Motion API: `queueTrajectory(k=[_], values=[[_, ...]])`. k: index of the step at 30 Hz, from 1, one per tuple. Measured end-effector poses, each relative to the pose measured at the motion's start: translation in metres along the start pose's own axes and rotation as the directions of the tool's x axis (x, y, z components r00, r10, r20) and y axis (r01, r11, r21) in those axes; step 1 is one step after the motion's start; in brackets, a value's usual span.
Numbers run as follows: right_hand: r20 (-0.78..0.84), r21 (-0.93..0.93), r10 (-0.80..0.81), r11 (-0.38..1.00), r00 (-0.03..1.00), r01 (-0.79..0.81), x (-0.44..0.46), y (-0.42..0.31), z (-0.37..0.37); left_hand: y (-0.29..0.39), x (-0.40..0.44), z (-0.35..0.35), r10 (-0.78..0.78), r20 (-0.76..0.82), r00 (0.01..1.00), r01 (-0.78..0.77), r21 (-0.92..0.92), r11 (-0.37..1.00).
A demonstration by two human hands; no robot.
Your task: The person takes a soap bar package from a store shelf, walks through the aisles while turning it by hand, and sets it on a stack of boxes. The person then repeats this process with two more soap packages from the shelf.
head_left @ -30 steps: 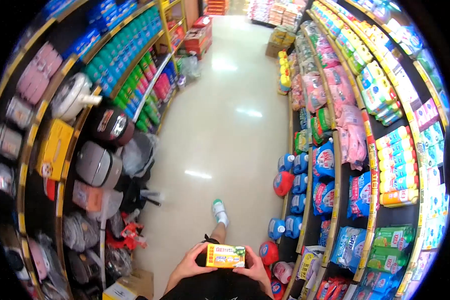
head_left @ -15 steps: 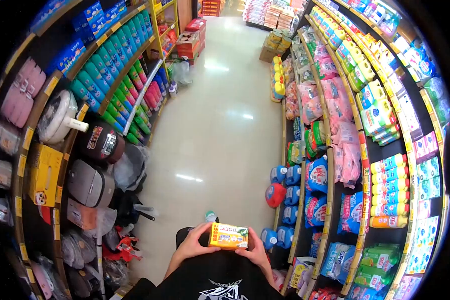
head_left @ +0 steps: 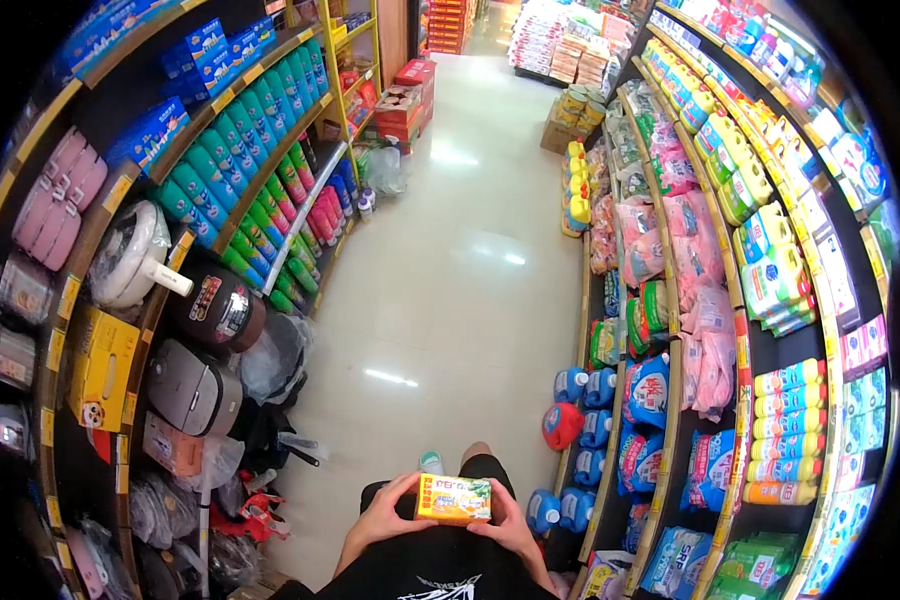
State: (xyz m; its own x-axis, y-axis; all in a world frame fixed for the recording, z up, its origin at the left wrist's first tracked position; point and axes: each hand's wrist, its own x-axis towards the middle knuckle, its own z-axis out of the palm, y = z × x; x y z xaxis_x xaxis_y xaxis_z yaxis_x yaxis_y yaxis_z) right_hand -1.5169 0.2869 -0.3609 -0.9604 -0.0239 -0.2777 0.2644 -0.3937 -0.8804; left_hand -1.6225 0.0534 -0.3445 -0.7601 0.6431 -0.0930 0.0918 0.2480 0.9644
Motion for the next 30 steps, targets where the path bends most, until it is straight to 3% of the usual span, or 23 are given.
queueTrajectory(k=[9,12,15,30], values=[[0.087,0.033,0.047,0.998,0.995,-0.050,0.033,-0.014,-0.018,0.000,0.022,0.004,-0.107,-0.051,0.993,0.107,-0.003,0.994],[0.110,0.027,0.051,0.998,0.993,-0.055,0.048,-0.023,-0.031,0.006,0.039,0.005,-0.072,-0.092,0.993,0.078,0.066,0.995],[0.102,0.032,0.028,0.999,0.994,-0.031,0.069,-0.035,-0.044,0.016,0.066,0.004,-0.062,-0.121,0.991,0.065,0.020,0.998],[0.023,0.010,0.017,1.000,1.000,-0.017,0.127,-0.061,-0.107,0.026,0.175,0.003,-0.106,-0.020,0.994,0.105,-0.017,0.994]])
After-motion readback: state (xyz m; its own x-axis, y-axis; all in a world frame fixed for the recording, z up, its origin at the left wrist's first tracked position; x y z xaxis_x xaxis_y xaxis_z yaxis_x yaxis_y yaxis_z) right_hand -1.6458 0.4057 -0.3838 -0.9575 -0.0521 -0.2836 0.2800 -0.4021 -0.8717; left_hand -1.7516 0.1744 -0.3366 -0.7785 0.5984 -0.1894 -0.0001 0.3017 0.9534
